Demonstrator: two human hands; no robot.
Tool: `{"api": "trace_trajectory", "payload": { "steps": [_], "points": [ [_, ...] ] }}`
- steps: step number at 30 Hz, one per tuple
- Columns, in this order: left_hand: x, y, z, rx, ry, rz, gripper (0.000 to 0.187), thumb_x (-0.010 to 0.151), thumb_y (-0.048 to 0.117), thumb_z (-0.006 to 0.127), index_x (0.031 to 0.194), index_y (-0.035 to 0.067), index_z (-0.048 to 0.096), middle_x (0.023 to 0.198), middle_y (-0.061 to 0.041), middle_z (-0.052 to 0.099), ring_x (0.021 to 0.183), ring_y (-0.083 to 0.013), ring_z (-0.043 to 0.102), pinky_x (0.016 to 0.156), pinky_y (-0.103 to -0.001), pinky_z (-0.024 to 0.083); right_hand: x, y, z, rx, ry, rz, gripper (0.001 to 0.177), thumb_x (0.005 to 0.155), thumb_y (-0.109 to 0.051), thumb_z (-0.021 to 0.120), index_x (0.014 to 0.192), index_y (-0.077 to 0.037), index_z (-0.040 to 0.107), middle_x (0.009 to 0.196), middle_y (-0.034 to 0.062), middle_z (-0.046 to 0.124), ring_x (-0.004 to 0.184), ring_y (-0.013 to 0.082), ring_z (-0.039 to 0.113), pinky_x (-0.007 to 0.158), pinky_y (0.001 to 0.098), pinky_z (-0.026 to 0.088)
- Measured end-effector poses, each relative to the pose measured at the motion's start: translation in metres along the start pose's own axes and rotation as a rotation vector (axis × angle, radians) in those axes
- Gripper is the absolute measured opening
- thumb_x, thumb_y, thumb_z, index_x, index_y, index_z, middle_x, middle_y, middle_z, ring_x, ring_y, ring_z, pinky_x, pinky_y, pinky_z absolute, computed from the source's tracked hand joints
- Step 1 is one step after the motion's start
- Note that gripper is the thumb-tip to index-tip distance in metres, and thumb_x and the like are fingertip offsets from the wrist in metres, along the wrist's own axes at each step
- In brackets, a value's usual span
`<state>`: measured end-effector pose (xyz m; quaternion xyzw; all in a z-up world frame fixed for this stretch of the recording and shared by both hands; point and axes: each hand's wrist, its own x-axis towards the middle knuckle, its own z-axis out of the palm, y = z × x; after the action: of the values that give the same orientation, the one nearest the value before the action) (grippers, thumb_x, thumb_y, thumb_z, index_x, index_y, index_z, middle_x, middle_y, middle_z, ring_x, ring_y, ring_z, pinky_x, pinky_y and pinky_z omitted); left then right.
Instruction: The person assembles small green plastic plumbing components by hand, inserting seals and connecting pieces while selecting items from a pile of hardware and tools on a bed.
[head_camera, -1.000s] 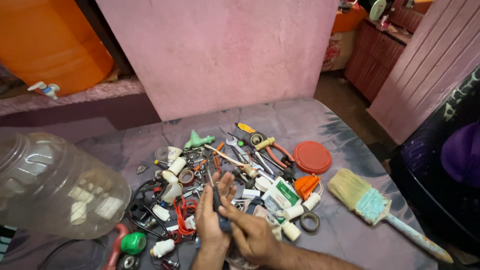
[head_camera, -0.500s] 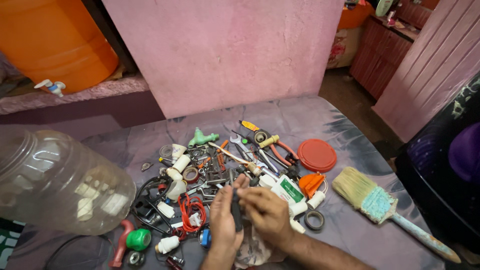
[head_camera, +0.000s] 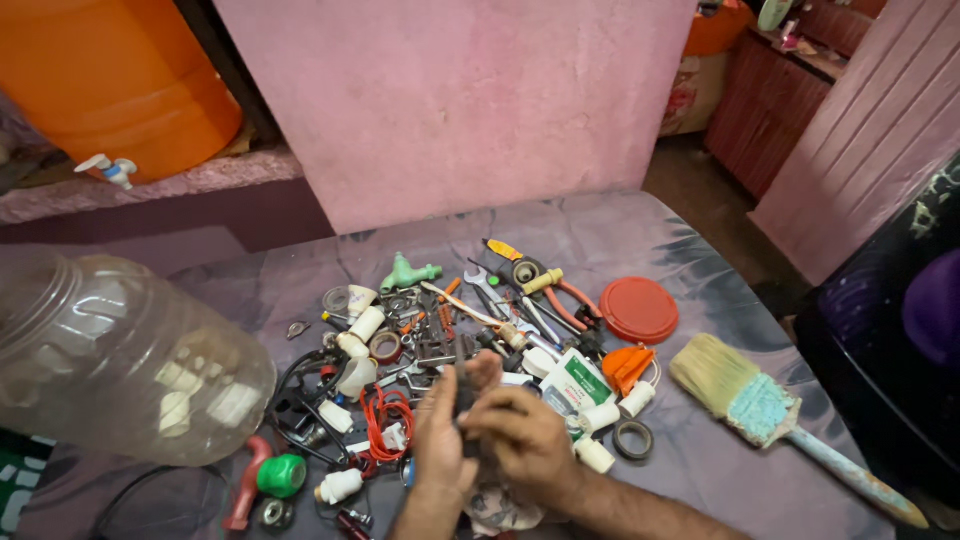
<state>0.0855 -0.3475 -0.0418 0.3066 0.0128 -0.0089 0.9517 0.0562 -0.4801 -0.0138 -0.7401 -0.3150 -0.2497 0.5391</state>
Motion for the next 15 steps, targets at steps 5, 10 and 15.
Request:
{"api": "trace_trajectory", "payload": {
  "steps": [5, 10, 15],
  "points": [
    [0.0, 0.01, -0.01, 0.006, 0.094, -0.031, 0.039, 0.104, 0.029, 0.048, 0.11, -0.005, 0.066, 0.121, -0.021, 0.073, 0.107, -0.0295, 0.072, 0.098, -0.043, 0.054, 0.004, 0.002, 0.001, 0.084, -0.087, 0.052, 0.027, 0.081, 0.011, 0.071, 0.1, -0.006, 0.078, 0.103, 0.0094, 0.072, 0.091, 0.0216, 0.076, 0.08, 0.0304, 0.063],
    [-0.007, -0.011, -0.007, -0.046, 0.006, -0.101, 0.047, 0.103, 0.034, 0.047, 0.114, -0.007, 0.068, 0.121, -0.021, 0.073, 0.108, -0.0272, 0.07, 0.099, -0.041, 0.053, 0.015, 0.004, -0.003, -0.008, 0.169, 0.031, 0.022, 0.08, 0.004, 0.08, 0.101, -0.004, 0.077, 0.102, 0.0101, 0.072, 0.092, 0.0231, 0.074, 0.081, 0.0314, 0.061],
    [-0.008, 0.008, 0.0, 0.03, -0.053, -0.033, 0.051, 0.105, 0.038, 0.048, 0.112, -0.008, 0.067, 0.118, -0.025, 0.074, 0.104, -0.029, 0.07, 0.096, -0.042, 0.054, 0.0, -0.002, 0.002, 0.03, -0.008, -0.025, 0.018, 0.083, 0.002, 0.075, 0.099, -0.007, 0.077, 0.102, 0.0076, 0.073, 0.098, 0.0221, 0.075, 0.087, 0.0316, 0.062]
  ]
}}
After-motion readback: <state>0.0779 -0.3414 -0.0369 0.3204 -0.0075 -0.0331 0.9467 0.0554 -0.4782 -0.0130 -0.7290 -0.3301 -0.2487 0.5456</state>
